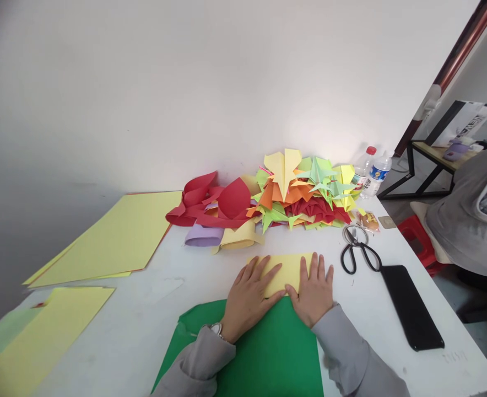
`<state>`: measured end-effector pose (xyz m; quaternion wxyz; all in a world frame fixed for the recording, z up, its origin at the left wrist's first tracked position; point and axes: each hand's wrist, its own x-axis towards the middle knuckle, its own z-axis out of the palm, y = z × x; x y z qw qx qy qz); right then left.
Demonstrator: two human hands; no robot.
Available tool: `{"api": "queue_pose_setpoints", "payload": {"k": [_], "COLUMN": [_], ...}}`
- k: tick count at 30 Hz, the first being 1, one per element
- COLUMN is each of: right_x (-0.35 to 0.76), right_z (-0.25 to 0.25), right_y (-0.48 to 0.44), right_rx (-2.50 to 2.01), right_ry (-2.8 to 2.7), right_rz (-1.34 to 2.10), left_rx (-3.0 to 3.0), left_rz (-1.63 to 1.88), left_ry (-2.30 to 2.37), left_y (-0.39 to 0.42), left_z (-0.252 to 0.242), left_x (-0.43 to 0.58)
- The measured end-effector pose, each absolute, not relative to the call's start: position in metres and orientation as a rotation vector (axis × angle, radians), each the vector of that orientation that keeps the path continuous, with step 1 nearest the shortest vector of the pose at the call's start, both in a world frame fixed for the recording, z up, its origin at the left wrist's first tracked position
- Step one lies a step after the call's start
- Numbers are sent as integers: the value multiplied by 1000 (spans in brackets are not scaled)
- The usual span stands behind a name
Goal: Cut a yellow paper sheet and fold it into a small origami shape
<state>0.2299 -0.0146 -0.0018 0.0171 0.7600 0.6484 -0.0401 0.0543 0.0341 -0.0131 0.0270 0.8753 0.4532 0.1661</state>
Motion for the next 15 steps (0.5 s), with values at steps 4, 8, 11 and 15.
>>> {"api": "queue_pose_setpoints", "payload": {"k": [4, 8, 11, 15], "right_x": [230, 231, 231, 229], "right_z": [-2, -2, -2, -1], "right_y": [-15, -15, -15, -14], "right_rx": [2363, 2366, 2367, 2382], "right_ry": [2020, 2027, 2032, 2018], "right_rz": [-115, -118, -126, -133], "left_rx": [2688, 2704, 2716, 2730], "left_rz": [463, 490, 512, 504], "left_ry": [1401, 1376, 1389, 1405], "left_y": [34, 33, 34, 34], "left_z": [-12, -13, -14, -13], "left_x": [54, 53, 53, 53]}}
